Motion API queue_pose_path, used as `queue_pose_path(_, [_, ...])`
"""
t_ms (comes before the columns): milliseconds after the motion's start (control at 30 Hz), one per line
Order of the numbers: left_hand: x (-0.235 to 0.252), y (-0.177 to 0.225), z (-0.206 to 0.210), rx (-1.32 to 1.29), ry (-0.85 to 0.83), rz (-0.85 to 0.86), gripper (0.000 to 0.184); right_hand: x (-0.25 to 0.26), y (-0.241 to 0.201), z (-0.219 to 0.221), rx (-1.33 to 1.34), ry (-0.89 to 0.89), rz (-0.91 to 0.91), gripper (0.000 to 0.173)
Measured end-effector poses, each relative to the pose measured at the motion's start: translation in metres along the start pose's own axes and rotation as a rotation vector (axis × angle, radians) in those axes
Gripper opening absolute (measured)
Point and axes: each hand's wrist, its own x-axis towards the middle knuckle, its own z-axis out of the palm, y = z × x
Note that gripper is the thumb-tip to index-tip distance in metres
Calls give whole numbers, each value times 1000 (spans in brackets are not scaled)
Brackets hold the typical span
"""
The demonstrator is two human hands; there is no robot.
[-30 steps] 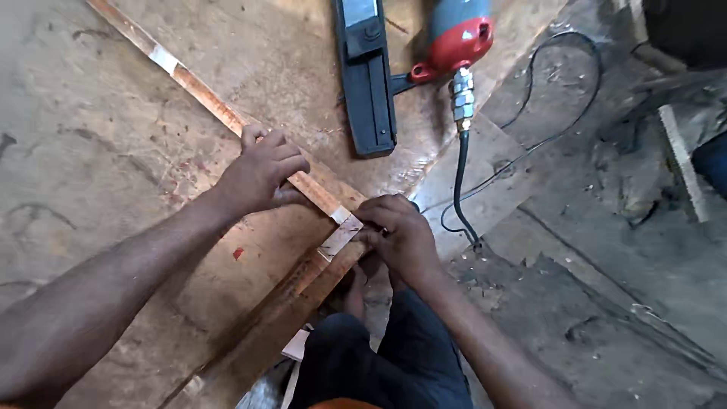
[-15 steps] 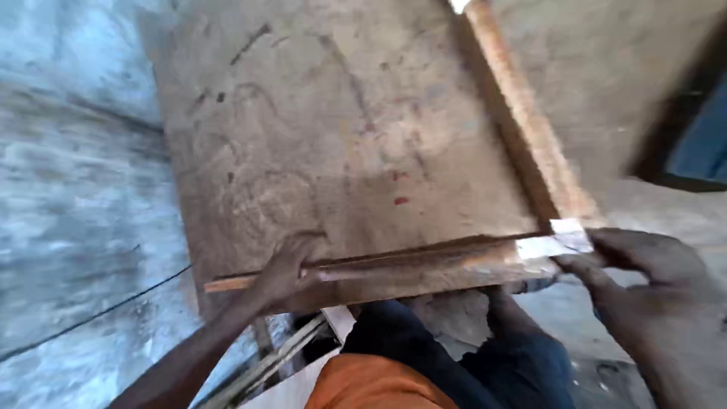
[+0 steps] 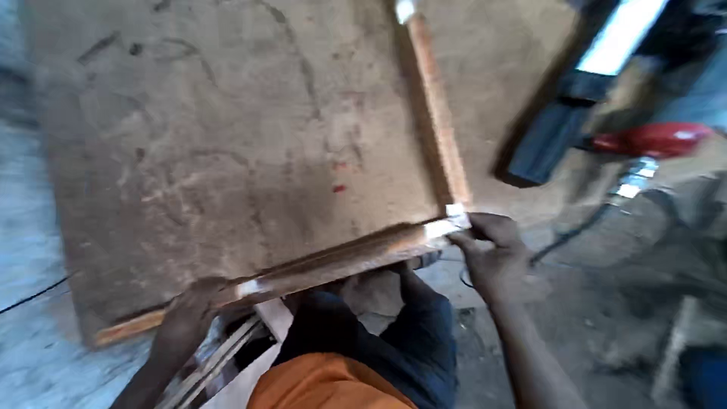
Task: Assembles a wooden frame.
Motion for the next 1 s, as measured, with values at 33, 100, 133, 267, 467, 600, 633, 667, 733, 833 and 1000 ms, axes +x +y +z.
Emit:
queue_pose_path(33, [1,-5,1,2,9,13,46,1,0,1,4,8,-1,34])
queue_pose_path(100, [3,-11,1,4,17,37,47,1,0,1,14,9,14,34])
queue_pose_path(133, [4,-12,0,4,29,59,48,1,0,0,23,10,23,34])
queue_pose_path(267, [12,-6,-17,-60,7,99,50,-2,5,-2,74,32,11,34])
queue_pose_path(467, [76,34,-95,-238,-93,249,83,-3,11,0,82,76,-5,32])
queue_pose_path(600, [178,166,-178,-29,166,573,68,-2,16,0,89,71,-29,33])
queue_pose_path(633, [203,212,-202,-30,234,698,65,-2,17,0,85,67,-32,33])
queue_pose_path(667, [227,254,-222,-29,268,805,63,-2,17,0,82,61,-25,34])
queue_pose_path(733, [276,319,-250,33,273,948,74,-2,16,0,91,76,-17,34])
queue_pose_path(833, [348,380,-265,150,271,1165,91,-2,17,3,101,104,-8,33])
queue_pose_path(1000, [386,415,-252,183,152,1384,53,-4,20,9,151,167,-22,31])
